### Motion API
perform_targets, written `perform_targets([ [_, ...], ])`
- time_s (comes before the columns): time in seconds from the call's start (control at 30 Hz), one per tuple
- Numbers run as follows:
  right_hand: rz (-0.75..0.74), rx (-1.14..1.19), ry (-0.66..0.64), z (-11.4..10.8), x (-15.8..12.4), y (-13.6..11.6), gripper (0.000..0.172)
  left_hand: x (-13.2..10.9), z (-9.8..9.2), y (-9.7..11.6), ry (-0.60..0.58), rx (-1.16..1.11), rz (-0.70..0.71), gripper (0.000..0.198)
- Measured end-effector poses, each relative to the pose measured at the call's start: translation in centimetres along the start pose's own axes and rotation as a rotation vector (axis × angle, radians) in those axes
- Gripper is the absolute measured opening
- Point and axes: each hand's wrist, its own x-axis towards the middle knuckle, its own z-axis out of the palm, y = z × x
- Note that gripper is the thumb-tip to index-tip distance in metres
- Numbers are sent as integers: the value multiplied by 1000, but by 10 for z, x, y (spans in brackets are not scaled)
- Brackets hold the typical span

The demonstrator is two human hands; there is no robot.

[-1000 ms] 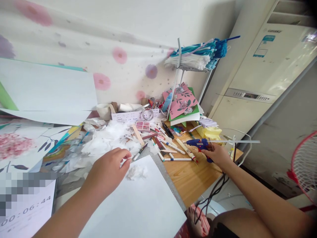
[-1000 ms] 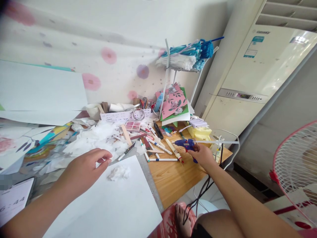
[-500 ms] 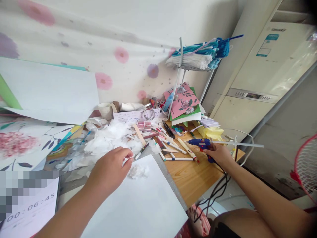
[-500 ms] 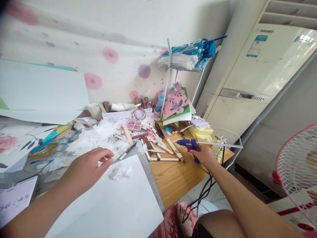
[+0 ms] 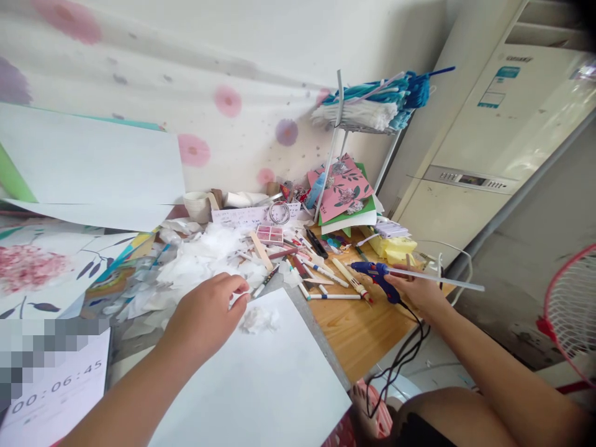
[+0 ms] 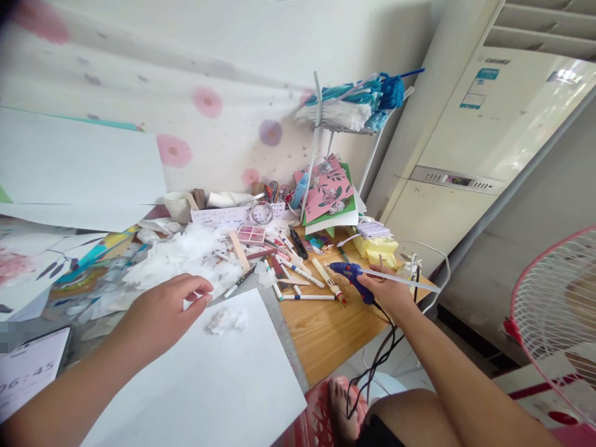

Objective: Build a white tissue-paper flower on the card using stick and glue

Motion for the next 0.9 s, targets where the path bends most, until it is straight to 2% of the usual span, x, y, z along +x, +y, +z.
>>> perform_targets([
  [0.2, -8, -108, -58, -8, -5, 2, 59, 0, -1, -1, -4, 8, -12, 23],
  [0.27, -42, -184, -106, -3, -5, 0, 56, 1, 0, -1, -10, 10, -13, 23],
  [0.4, -140, -302, -196, 11, -7, -14, 40, 1, 1, -3, -9, 5, -11, 22],
  [0.5, -208, -340, -212, 17, -10, -24, 39, 1, 2, -3, -5, 5, -7, 22],
  [0.63, -210, -362, -159, 16, -7, -27, 30, 1, 2, -2, -9, 2, -13, 22],
  [0.77, -109, -323, -39, 7, 3, -17, 14, 0, 0, -1, -5, -4, -11, 22],
  [0.9, -24, -171, 12, 2, 12, -2, 22, 0, 1, -2, -4, -4, -8, 22],
])
